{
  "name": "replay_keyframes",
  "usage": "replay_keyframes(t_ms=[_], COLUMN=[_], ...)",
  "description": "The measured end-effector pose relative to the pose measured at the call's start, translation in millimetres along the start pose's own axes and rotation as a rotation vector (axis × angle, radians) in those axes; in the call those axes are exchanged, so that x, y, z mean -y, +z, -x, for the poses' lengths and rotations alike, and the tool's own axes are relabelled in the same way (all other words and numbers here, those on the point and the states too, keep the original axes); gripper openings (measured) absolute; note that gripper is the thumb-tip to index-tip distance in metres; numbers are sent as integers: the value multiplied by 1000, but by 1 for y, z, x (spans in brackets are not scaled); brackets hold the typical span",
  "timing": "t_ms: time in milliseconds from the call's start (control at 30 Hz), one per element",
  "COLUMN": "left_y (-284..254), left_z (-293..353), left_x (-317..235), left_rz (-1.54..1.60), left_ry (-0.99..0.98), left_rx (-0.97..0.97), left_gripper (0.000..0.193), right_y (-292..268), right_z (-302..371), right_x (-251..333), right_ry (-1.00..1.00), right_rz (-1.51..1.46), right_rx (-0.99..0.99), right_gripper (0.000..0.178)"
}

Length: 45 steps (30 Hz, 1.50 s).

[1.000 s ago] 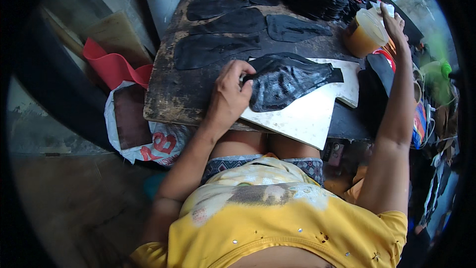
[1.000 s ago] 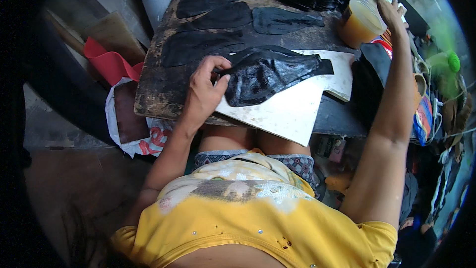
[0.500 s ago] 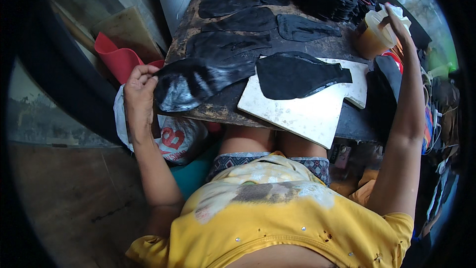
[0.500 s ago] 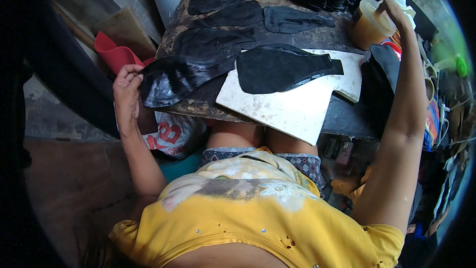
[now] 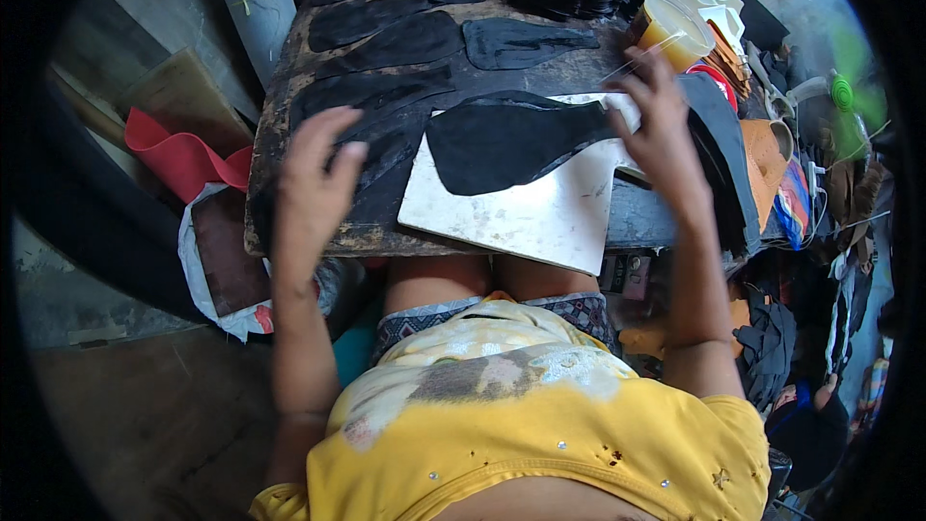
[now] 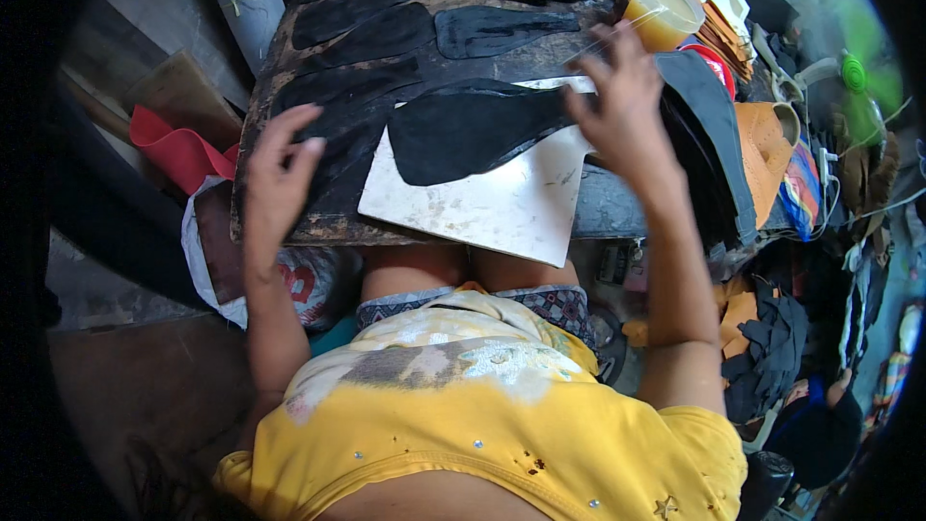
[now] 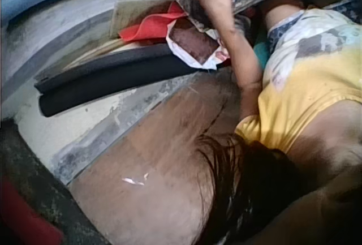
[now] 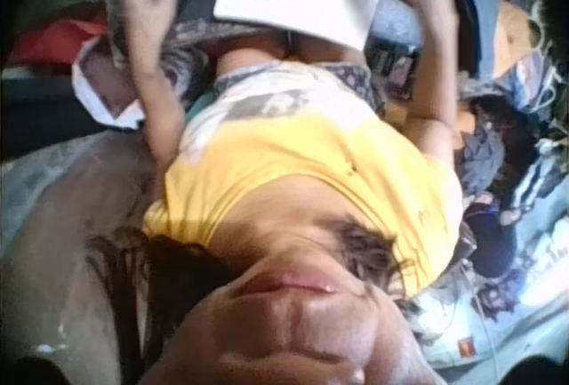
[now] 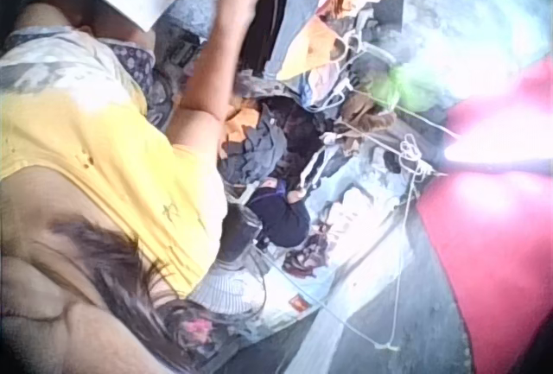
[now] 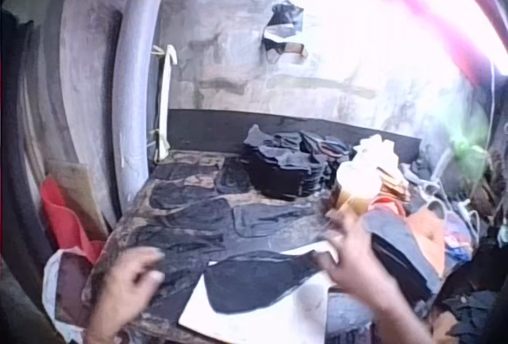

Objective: The person repeatedly applies a liquid from a small container onto black shoe sole pieces using a brush, then rubs the liquid into the surface with their fingers. They handle multiple sole pieces one at a time, placing each treated piece aside on the workbench.

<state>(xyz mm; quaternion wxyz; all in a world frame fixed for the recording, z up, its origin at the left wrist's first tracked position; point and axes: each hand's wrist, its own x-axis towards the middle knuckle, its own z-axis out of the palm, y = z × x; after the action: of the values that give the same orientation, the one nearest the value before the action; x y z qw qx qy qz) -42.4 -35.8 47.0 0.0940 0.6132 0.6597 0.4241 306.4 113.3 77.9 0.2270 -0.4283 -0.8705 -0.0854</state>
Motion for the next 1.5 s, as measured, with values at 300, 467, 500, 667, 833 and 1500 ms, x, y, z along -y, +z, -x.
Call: replay_keyframes(t_ms=[300,467,500,667,833,1500], left_y=[67,65,64,59,56,46], left_z=[-16,-13,-12,-8,-8,-10], left_x=[-25,-20,-20,-22,-23,-17], left_rz=[15,35,34,-31,-50,-78], left_ry=[145,156,153,150,138,155], left_rx=[347,362,366,399,427,483], left_gripper=[42,44,44,45,47,47], right_y=[39,29,28,32,36,21], right_z=[47,66,67,57,44,68], right_x=[39,65,66,34,16,73], right_ry=[340,234,172,310,195,181], right_rz=[164,276,199,290,216,171], right_rx=[175,194,186,178,281,331], right_gripper=[66,55,54,53,51,64])
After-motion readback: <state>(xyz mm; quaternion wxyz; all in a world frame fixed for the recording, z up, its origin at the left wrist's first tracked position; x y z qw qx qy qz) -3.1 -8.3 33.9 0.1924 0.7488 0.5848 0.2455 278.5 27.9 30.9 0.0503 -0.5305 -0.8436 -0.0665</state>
